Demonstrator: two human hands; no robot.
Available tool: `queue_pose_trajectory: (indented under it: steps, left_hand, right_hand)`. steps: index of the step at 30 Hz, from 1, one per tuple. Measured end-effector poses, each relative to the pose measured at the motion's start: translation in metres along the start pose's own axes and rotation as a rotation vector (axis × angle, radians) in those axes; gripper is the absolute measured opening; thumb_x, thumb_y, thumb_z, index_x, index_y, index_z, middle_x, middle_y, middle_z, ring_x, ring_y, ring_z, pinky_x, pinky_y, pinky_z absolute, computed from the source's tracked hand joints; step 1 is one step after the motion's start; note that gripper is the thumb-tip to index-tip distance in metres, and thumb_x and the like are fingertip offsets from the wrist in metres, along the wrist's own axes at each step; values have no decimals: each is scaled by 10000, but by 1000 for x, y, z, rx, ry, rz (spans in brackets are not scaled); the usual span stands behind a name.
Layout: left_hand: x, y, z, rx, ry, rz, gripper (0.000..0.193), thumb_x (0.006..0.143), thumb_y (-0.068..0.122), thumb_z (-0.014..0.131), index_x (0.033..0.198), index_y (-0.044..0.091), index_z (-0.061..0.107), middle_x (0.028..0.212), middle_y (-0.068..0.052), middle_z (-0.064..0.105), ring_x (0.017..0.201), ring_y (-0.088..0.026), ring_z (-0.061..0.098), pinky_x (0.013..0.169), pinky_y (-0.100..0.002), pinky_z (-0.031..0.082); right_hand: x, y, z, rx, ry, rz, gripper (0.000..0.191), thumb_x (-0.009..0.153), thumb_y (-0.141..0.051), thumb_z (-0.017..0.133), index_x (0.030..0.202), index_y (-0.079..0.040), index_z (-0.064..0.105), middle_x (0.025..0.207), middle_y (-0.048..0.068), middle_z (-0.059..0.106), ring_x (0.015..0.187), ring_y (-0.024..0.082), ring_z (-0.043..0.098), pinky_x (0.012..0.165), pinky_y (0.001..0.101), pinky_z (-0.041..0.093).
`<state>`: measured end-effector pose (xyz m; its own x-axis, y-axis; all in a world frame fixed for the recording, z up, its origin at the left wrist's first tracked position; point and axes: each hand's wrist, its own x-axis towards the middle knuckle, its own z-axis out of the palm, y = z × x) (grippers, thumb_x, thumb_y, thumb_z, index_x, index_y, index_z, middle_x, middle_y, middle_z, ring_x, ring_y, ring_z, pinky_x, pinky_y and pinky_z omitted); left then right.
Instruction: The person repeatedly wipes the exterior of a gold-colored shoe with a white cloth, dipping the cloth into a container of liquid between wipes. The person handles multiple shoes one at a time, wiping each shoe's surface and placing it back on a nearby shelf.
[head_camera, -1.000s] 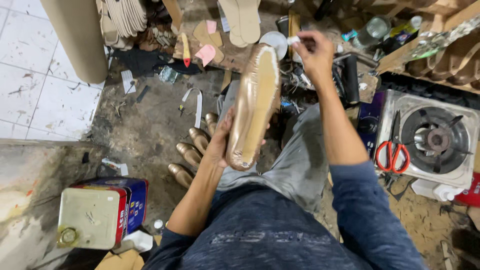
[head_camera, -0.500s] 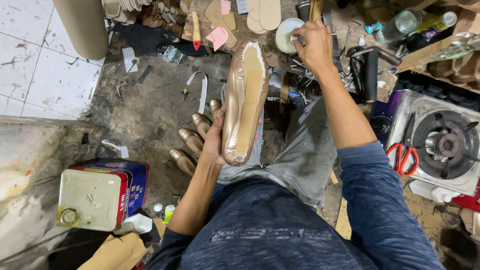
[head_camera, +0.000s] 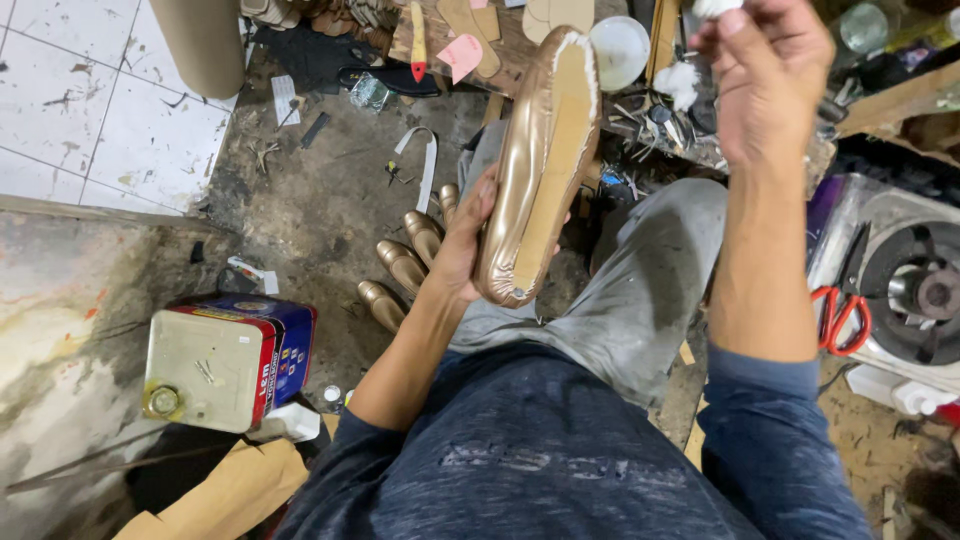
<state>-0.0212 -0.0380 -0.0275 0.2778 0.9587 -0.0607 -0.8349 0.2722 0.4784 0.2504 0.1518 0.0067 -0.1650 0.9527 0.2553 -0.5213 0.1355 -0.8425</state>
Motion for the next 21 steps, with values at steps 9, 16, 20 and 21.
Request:
queue_pose_trajectory:
  steps: [9,16,20,21]
  left_hand:
    - [-3,-10,40,305,3,145,809,1008,336,723,1631,36,302,1563,-130,486,1381,-219,552,1158,-361,482]
    - [-15,-11,61,484,36,206,732,1034,266,694,1622,24,332,1555,-100,493,1433,-169,489,1226,-310,388]
    - [-19,-13,72,569,33,202,703,1039,228,689,1617,22,346,1518,-104,522,1401,-172,512,1209,-310,407]
    - [-19,-14,74,561,38,197,703,1034,218,693,1613,23,344,1512,-105,526,1393,-175,516,1205,-314,410]
  right_hand:
    - [-96,-90,104,-682,-183,-383,193,1054,109,779,1212,76,673,1236,159,655,1113,194,675,989,273,576]
    - [-111,-103,120,-938,-195,-542,219,999,118,814,1183,74,704,1215,187,685,1083,224,696,956,271,570]
    - [-105,-108,116,-1003,-200,-655,222,982,135,801,1177,72,714,1227,179,697,1092,233,708,955,273,575]
    - [-104,-109,115,-1013,-193,-667,226,981,136,800,1181,71,719,1228,178,699,1090,234,711,951,275,575]
